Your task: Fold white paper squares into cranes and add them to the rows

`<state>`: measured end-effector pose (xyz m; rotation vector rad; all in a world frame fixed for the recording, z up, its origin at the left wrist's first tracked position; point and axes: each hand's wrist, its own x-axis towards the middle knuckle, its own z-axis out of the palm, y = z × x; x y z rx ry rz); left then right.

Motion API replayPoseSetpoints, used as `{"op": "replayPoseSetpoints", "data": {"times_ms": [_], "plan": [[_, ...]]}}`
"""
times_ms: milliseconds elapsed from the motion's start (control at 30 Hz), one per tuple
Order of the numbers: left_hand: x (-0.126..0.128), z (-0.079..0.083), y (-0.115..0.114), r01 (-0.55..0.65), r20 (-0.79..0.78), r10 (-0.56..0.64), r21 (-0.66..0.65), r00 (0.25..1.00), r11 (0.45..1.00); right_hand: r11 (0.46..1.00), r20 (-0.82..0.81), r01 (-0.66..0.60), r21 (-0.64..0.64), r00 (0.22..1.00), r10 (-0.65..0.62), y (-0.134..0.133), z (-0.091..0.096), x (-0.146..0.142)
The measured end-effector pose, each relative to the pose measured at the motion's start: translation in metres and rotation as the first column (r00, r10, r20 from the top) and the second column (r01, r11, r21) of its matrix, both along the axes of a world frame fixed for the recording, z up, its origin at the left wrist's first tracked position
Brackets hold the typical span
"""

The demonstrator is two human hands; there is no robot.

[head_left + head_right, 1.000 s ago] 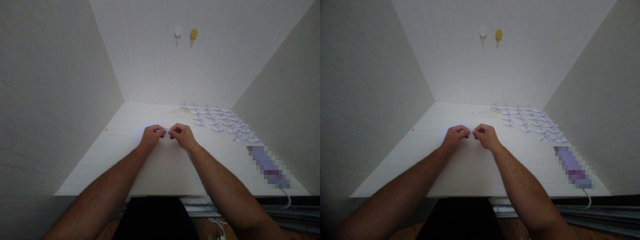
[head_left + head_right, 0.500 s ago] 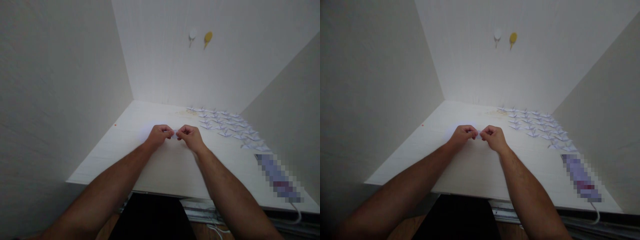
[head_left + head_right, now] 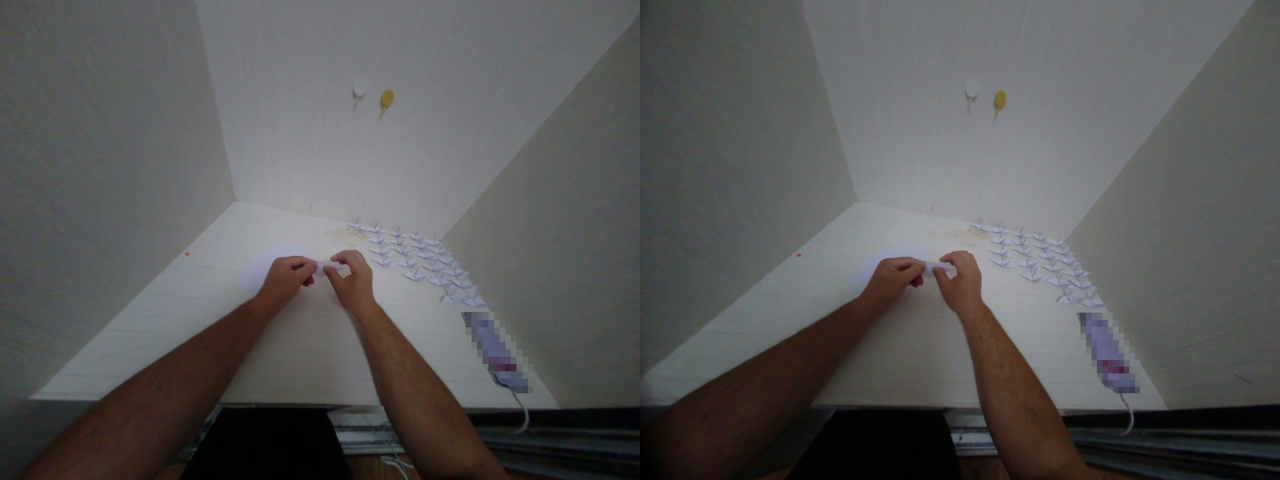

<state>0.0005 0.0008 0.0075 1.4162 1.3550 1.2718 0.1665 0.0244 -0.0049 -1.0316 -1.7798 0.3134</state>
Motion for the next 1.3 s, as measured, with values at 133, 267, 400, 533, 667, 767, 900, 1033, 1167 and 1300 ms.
{"op": "replayPoseSetpoints", "data": {"times_ms": [133,267,400,533,667,767,900,1033,1167,1300], "plan": [[0.006,0.002,0.000,-0.097,0.054,0.096,0.006,0.994,0.995,0.972,0.184,0.093,0.214,0.974,-0.133,-0.006,0.006,0.000],[0.007,0.002,0.000,-0.149,0.103,0.148,0.005,0.984,0.989,0.955,0.175,0.132,0.266,0.967,-0.183,-0.009,0.007,-0.001],[0.007,-0.001,-0.001,-0.098,0.140,0.091,0.045,0.986,0.994,0.996,0.144,0.015,0.087,0.989,-0.028,-0.011,0.002,-0.007],[0.008,-0.008,0.000,0.020,0.101,-0.039,0.181,0.994,0.983,0.998,0.032,0.023,-0.058,0.999,-0.021,-0.010,0.001,-0.012],[0.008,-0.014,0.001,0.089,-0.076,-0.068,0.320,0.995,0.943,0.987,-0.047,0.046,-0.157,0.997,-0.054,-0.008,0.002,-0.010],[0.005,-0.014,0.002,0.023,-0.176,0.044,0.360,0.983,0.933,0.980,-0.028,0.078,-0.185,0.996,-0.084,-0.005,0.000,-0.007],[0.000,-0.011,0.005,-0.110,-0.194,0.206,0.417,0.959,0.902,0.974,0.000,0.031,-0.225,1.000,-0.031,-0.003,-0.002,-0.006],[-0.004,-0.007,0.006,0.020,-0.201,0.031,0.246,0.979,0.969,0.959,-0.022,-0.060,-0.276,0.998,0.056,-0.004,-0.002,-0.006],[-0.003,-0.007,0.005,0.080,-0.115,-0.065,0.135,0.991,0.988,0.932,-0.141,-0.138,-0.335,0.985,0.095,-0.003,-0.003,-0.005],[-0.001,-0.010,0.005,0.096,-0.024,-0.093,0.121,0.995,0.988,0.908,-0.213,-0.201,-0.366,0.969,0.129,-0.003,-0.003,-0.005]]}}
